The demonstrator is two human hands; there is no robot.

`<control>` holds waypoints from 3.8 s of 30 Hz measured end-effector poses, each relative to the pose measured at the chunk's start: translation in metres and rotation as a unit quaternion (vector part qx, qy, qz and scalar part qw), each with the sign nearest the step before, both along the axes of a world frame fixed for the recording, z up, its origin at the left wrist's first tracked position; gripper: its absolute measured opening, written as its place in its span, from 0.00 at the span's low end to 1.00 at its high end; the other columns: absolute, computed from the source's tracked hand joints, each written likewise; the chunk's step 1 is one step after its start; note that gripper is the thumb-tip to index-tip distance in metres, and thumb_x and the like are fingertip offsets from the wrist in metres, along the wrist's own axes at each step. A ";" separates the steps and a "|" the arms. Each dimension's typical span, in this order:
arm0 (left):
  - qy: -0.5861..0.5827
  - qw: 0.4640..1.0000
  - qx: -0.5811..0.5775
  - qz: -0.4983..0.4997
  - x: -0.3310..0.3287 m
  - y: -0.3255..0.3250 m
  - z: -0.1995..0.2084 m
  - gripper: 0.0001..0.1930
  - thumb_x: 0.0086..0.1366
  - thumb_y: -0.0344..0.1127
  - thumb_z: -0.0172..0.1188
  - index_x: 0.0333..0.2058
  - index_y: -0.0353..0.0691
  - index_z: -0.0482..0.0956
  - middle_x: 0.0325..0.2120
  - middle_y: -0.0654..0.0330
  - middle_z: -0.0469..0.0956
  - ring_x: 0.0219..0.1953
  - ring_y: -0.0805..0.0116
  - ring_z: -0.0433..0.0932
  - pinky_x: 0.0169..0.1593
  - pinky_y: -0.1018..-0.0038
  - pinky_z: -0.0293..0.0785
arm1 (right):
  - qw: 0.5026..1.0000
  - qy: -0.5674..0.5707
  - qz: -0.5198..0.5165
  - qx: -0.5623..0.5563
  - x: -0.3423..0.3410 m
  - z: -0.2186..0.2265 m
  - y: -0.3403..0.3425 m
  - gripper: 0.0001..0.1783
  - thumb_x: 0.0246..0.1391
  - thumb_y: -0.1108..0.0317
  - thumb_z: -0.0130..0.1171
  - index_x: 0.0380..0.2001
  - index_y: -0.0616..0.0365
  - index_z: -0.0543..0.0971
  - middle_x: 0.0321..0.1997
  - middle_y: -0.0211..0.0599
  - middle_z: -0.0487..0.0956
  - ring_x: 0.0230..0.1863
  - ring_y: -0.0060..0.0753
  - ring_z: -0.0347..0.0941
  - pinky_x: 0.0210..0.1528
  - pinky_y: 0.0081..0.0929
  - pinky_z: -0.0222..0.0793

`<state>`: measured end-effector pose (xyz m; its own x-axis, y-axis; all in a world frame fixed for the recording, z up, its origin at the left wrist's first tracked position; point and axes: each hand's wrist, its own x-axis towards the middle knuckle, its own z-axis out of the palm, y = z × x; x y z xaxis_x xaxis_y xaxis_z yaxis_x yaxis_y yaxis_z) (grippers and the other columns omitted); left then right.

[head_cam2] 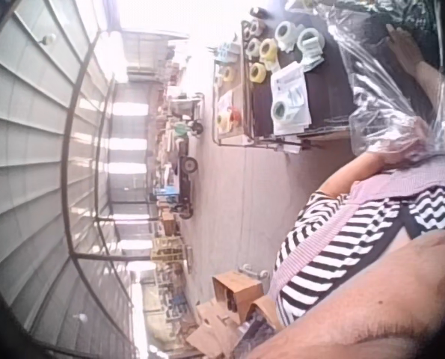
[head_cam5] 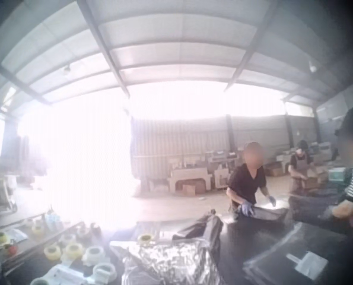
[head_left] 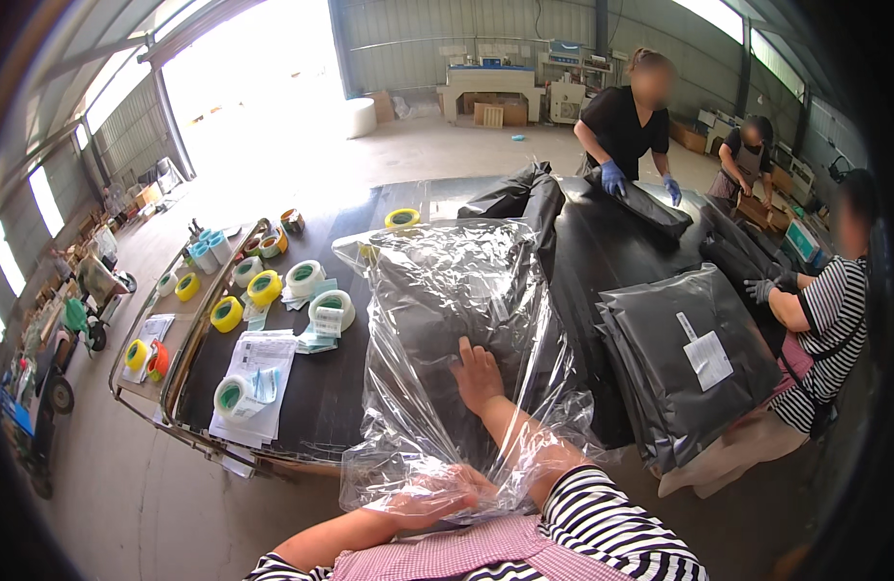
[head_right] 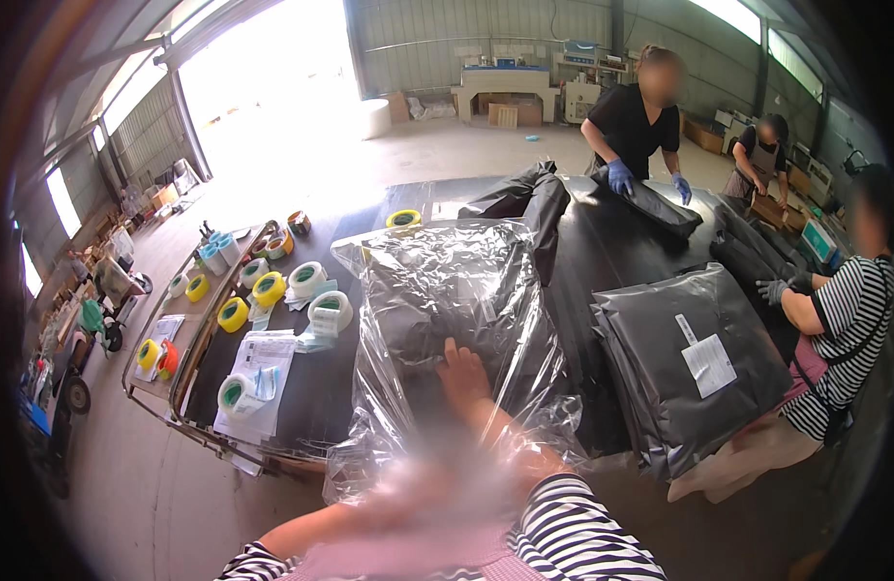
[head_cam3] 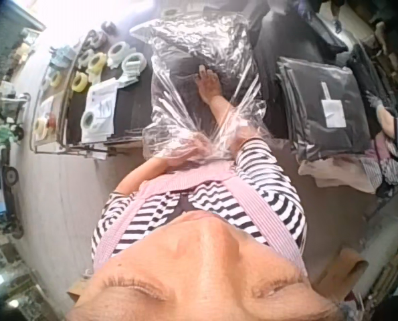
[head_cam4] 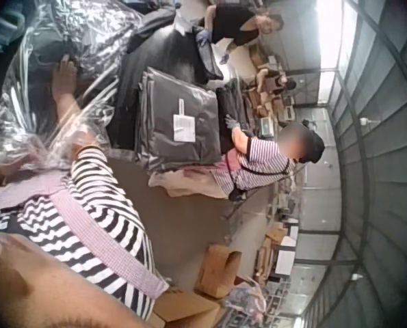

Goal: The person prepares shipping labels by hand, places them on black plastic bags, and then bundles multiple bags together inside a large clear plastic sheet on a workshop table.

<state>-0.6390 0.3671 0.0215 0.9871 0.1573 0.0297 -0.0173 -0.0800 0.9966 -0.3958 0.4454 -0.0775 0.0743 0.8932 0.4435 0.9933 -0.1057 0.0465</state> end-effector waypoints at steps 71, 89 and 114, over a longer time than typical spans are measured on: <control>0.271 0.912 0.059 0.302 -0.038 0.036 -0.214 0.29 0.64 0.35 0.59 0.62 0.30 0.65 0.59 0.37 0.62 0.58 0.42 0.66 0.61 0.52 0.63 | 0.539 0.834 0.117 -0.010 0.057 0.106 -0.443 0.10 0.61 0.67 0.59 0.40 0.61 0.75 0.48 0.50 0.77 0.53 0.48 0.74 0.57 0.44 0.68; -0.122 0.967 -0.226 0.000 0.203 -0.118 0.114 0.32 0.70 0.38 0.53 0.67 0.29 0.55 0.67 0.35 0.55 0.68 0.39 0.59 0.67 0.46 0.57 | 0.970 0.117 -0.167 -0.133 0.419 0.201 -0.388 0.35 0.58 0.43 0.58 0.65 0.42 0.68 0.72 0.45 0.63 0.73 0.47 0.54 0.72 0.52 0.48; 0.134 0.937 -0.141 0.289 0.457 -0.101 -0.069 0.45 0.65 0.66 0.53 0.67 0.35 0.56 0.64 0.49 0.65 0.66 0.55 0.63 0.65 0.61 0.60 | 0.621 0.744 -0.218 0.116 0.544 0.051 -0.501 0.32 0.62 0.53 0.59 0.62 0.61 0.67 0.57 0.38 0.76 0.54 0.33 0.74 0.53 0.35 0.71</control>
